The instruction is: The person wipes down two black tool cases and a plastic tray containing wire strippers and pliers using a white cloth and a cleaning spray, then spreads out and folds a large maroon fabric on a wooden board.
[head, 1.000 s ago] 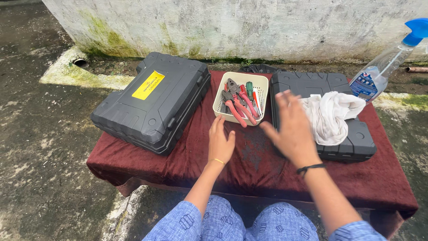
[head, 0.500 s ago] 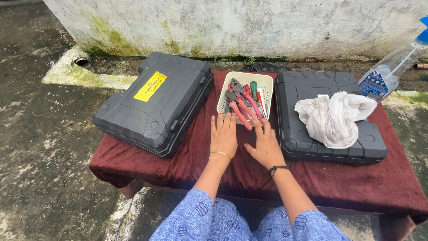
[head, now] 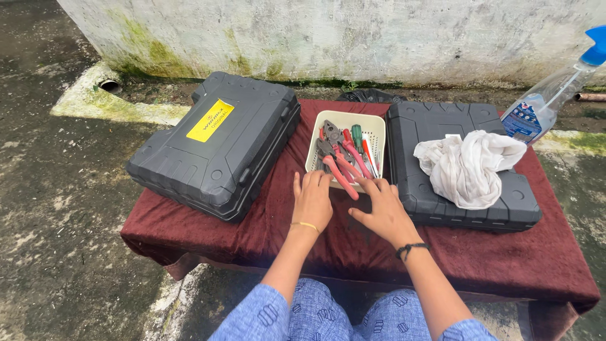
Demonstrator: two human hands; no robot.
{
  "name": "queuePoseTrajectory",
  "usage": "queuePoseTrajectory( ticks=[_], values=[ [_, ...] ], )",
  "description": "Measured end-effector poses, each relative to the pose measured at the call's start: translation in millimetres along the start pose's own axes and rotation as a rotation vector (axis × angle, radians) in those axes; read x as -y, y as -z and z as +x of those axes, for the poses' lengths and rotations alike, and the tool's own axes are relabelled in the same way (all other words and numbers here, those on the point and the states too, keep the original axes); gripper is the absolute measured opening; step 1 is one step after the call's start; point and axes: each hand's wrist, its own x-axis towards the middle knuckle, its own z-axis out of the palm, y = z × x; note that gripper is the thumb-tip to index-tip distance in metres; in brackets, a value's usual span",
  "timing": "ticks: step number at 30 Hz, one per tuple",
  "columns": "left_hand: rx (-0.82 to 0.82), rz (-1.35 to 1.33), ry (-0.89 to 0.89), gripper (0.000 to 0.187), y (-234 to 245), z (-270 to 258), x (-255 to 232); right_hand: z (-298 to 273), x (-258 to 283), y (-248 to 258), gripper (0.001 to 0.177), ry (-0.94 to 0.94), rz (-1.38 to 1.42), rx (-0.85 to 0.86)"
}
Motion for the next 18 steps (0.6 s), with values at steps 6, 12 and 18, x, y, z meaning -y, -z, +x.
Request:
queuePoseTrajectory(
  ticks=[6, 12, 18],
  values=[
    [-0.024, -0.085, 0.045, 0.037, 14, -17, -19, -24, 6, 10, 0.068, -0.015, 0.077, -0.057],
    [-0.057, -0.139, 0.031, 0.02, 24, -29, -24, -41, 7, 11, 0.07, 0.023, 0.091, -0.106],
    [-0.014, -0.163, 0.042, 0.015, 33, -36, -24, -54, 17, 13, 0.069, -0.008, 0.115, -0.108]
  ],
)
